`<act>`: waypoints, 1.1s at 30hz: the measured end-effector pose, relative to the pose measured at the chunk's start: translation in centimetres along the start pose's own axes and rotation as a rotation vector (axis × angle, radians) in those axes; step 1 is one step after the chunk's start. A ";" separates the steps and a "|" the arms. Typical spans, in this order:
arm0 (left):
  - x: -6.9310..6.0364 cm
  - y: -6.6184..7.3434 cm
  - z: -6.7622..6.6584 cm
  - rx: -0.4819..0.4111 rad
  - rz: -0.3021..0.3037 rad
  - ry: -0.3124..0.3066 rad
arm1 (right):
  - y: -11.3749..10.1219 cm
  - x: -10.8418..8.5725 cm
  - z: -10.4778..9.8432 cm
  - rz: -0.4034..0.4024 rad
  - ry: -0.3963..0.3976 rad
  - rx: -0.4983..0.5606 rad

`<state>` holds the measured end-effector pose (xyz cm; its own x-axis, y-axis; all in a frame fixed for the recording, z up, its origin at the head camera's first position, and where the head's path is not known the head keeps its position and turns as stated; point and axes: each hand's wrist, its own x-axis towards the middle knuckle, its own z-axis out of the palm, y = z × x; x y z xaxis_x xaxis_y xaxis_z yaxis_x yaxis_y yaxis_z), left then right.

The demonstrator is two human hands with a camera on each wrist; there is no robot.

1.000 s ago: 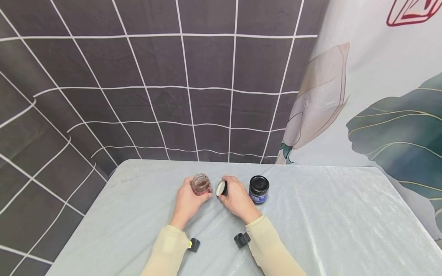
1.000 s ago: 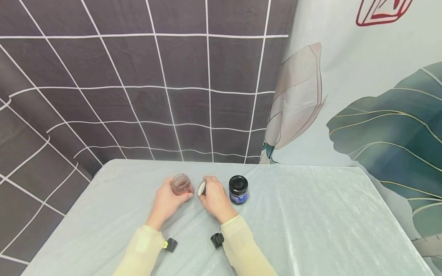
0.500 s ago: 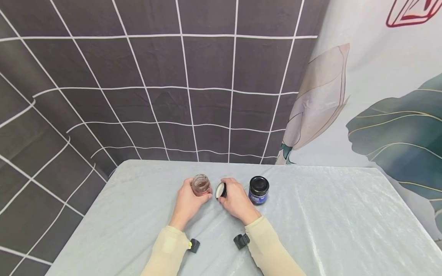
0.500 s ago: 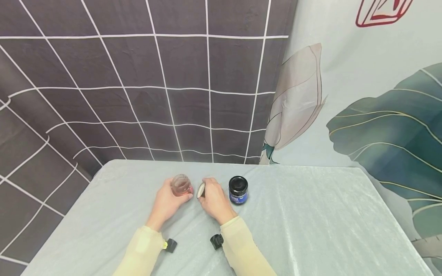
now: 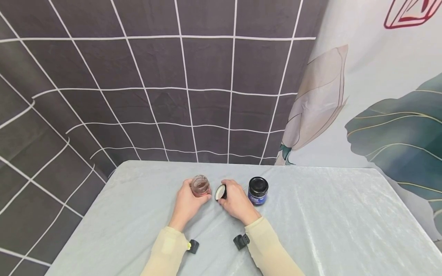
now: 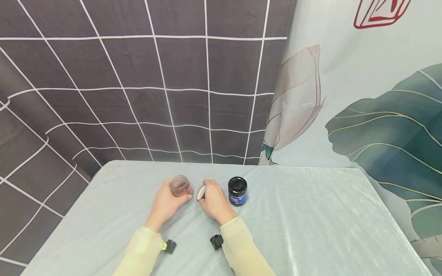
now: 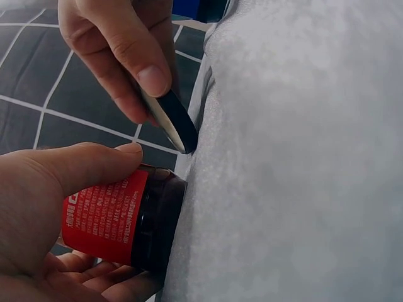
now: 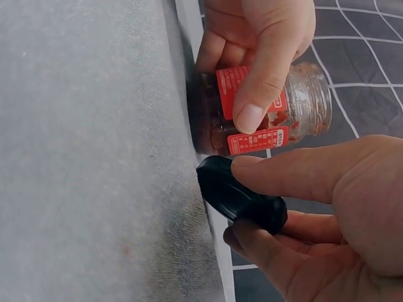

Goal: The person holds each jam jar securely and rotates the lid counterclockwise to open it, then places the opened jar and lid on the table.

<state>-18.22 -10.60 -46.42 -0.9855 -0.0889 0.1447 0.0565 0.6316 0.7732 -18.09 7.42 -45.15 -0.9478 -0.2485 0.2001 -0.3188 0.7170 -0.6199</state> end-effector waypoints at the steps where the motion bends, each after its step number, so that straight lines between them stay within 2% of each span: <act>1: 0.0 0.0 0.0 0.000 -0.002 -0.002 | 0.0 0.0 0.0 0.008 -0.004 0.002; 18: -0.1 0.1 -0.1 0.001 -0.006 -0.006 | 0.1 -0.1 0.1 0.068 -0.038 0.015; 33: 0.0 0.1 0.0 -0.004 -0.021 -0.008 | 0.4 -0.1 0.5 0.038 -0.060 -0.001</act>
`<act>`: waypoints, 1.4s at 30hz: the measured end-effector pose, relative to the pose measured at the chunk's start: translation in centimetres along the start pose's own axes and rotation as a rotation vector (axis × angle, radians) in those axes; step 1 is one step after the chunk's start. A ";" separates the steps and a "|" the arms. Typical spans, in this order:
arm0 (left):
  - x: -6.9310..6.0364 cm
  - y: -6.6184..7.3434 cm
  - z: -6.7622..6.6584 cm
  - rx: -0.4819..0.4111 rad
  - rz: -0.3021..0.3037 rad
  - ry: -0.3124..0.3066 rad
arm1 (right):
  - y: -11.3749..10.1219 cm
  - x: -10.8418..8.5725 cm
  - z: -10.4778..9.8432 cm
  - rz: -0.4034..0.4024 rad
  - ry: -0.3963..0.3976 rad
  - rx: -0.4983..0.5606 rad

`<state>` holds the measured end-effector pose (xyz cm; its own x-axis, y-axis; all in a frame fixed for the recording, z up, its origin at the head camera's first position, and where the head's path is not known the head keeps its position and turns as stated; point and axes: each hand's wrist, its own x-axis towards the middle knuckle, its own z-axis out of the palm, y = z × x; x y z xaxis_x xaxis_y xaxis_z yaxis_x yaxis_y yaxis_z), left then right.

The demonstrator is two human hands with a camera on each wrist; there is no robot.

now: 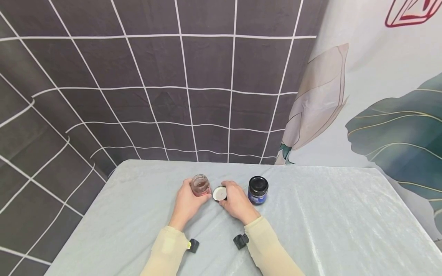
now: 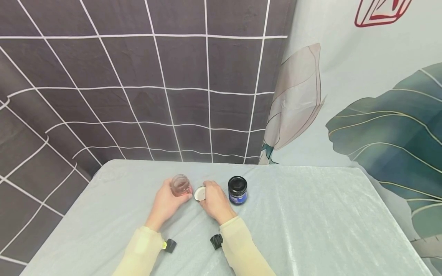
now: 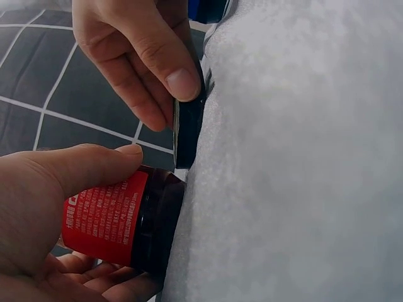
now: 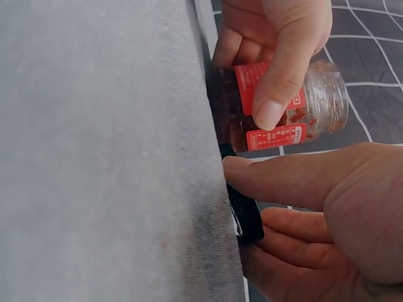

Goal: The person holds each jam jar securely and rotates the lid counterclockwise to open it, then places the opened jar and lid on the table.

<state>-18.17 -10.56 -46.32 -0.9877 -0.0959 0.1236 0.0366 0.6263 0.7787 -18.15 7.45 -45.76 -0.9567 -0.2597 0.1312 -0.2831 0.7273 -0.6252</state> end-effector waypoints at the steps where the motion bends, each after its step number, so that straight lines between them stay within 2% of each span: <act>1: 0.0 0.0 0.0 0.001 0.002 0.000 | 0.0 0.0 0.0 -0.005 0.001 0.003; 6: 0.1 -0.2 0.2 0.003 0.004 0.001 | 0.3 0.1 0.2 -0.032 0.005 -0.004; 25: 0.1 -0.1 0.1 -0.001 0.005 0.000 | 0.5 0.0 0.3 -0.030 -0.013 0.002; 34: 0.1 -0.2 0.0 -0.017 -0.006 -0.012 | 0.3 0.0 0.1 0.009 -0.034 0.015; 42: 0.2 -0.1 -0.2 -0.020 0.020 -0.035 | 0.0 -0.1 -0.4 0.000 -0.012 0.023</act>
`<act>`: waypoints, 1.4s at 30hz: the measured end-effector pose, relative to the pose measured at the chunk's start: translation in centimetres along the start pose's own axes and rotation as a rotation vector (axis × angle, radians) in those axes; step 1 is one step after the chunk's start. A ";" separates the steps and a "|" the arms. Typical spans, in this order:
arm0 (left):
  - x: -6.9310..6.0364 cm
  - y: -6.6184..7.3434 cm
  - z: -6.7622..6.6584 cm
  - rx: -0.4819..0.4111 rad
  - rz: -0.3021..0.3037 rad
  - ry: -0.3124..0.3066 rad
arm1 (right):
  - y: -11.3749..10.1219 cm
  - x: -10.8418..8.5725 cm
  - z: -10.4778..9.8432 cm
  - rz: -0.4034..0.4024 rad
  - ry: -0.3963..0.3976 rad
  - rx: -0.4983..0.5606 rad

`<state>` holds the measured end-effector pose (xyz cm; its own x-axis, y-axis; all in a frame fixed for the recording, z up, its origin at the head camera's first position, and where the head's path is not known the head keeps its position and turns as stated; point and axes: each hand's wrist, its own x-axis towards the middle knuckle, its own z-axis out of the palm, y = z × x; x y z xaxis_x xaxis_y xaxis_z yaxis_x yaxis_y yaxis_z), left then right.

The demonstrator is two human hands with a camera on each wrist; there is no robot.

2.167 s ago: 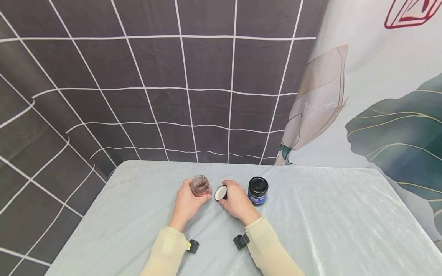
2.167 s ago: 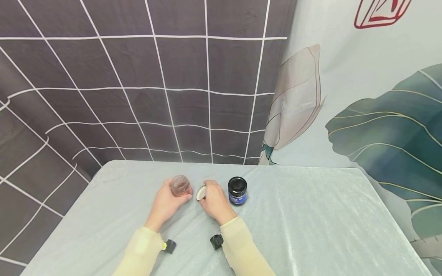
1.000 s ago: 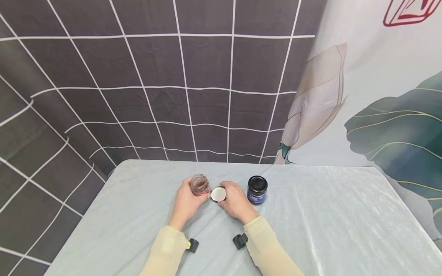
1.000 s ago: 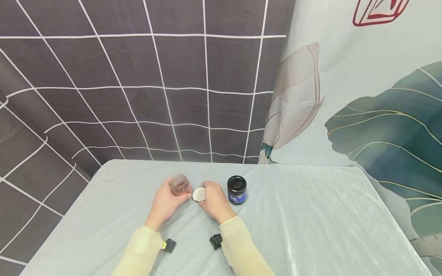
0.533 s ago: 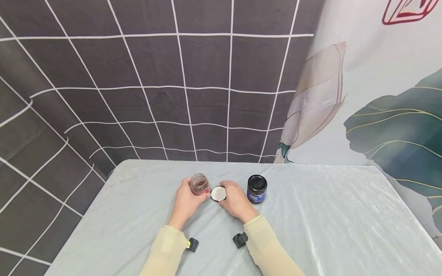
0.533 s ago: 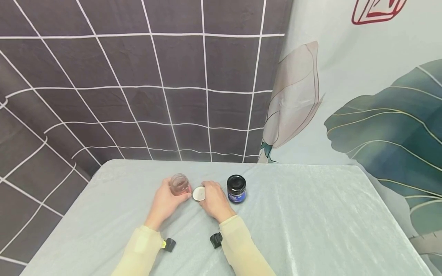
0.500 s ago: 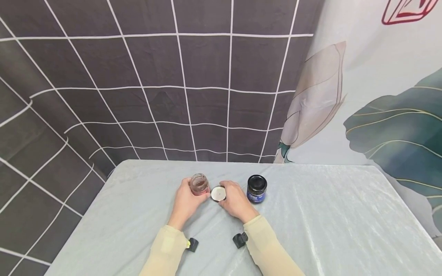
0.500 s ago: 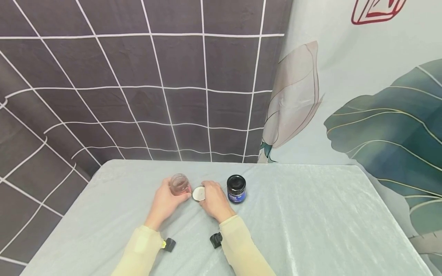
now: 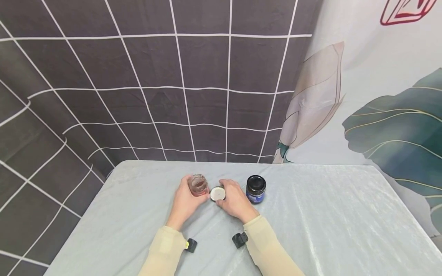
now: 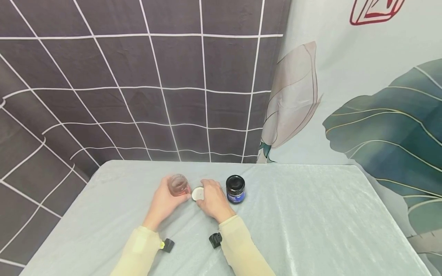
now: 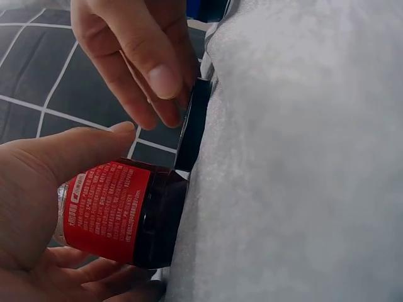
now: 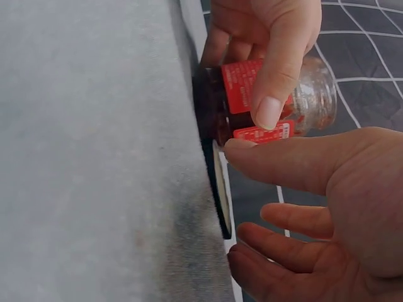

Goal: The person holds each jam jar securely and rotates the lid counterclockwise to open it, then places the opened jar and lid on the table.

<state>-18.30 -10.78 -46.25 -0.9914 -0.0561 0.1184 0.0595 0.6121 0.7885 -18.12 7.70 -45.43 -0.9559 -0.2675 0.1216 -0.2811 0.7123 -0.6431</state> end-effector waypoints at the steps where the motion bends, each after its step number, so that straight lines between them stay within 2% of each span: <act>1: 0.0 0.0 0.0 -0.006 0.002 -0.001 | -0.1 0.0 -0.1 -0.003 0.001 0.003; 10: 0.0 0.2 -0.5 -0.074 0.025 0.010 | -0.6 -0.3 -0.5 -0.050 0.020 0.011; 16: -0.1 0.3 -0.9 -0.086 0.037 0.018 | -1.4 -0.6 -0.9 -0.069 0.043 0.023; 25: -0.3 0.3 -1.4 -0.133 0.032 0.034 | -2.3 -0.9 -1.5 -0.085 0.061 0.040; 42: -0.2 1.1 -1.9 -0.149 0.027 0.060 | -3.4 -1.6 -3.8 -0.095 0.081 0.014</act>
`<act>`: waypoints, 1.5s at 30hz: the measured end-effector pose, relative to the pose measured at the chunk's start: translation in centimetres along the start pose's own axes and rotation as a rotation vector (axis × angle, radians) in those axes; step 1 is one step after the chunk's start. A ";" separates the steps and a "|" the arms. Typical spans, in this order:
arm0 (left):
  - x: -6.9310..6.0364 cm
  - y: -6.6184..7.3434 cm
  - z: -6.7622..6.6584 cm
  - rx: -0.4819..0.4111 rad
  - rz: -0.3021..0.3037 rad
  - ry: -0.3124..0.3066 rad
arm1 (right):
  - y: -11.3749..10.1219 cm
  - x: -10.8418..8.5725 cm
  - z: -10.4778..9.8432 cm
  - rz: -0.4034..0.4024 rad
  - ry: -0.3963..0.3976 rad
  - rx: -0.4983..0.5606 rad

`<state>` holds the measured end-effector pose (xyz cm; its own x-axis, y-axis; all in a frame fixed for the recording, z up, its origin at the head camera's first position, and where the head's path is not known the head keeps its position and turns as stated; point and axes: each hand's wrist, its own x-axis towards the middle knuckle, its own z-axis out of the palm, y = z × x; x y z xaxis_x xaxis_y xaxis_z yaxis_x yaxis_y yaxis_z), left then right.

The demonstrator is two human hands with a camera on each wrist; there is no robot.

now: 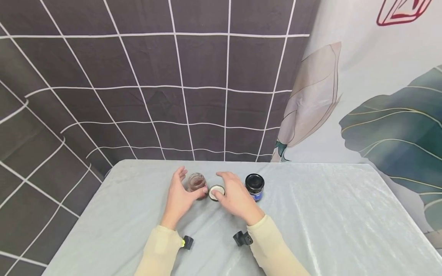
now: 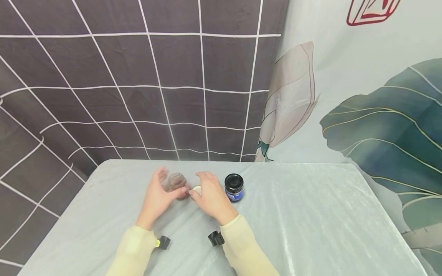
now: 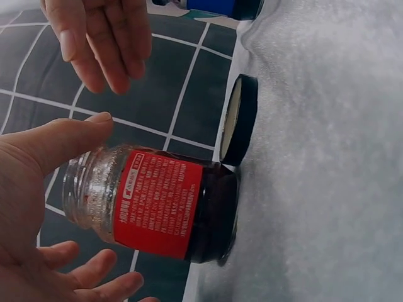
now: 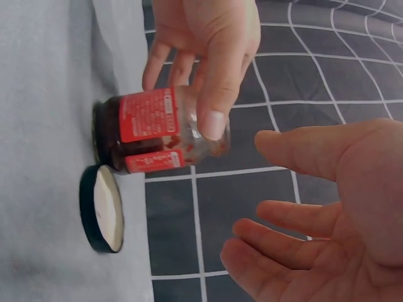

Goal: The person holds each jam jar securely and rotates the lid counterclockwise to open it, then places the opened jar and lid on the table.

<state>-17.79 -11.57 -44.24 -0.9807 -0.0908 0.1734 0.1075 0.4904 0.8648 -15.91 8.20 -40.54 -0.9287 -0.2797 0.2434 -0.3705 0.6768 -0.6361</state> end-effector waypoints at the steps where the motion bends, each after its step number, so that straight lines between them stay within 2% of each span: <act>1: 0.0 0.1 0.0 -0.005 -0.004 -0.002 | 0.0 -0.1 -0.2 -0.001 0.007 -0.003; 13: -0.3 0.7 -0.5 -0.033 -0.025 -0.008 | 0.6 -1.1 -1.9 -0.011 0.081 -0.071; 22: -0.8 1.3 -1.4 -0.020 -0.042 0.014 | 1.5 -1.7 -3.2 -0.011 0.130 -0.062; 29: -1.2 2.6 -2.0 -0.019 0.003 0.050 | 2.2 -2.3 -4.5 0.026 0.137 -0.027; 36: -1.7 3.3 -2.5 -0.038 0.067 0.102 | 3.0 -2.8 -5.3 0.042 0.154 -0.035; 45: -2.2 4.8 -2.3 -0.082 0.122 0.109 | 3.6 -3.5 -6.2 0.068 0.182 -0.047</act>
<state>-14.76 -11.01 -39.38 -0.9366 -0.1301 0.3254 0.2419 0.4316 0.8690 -14.12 15.83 -39.14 -0.9373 -0.1072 0.3317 -0.3028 0.7221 -0.6220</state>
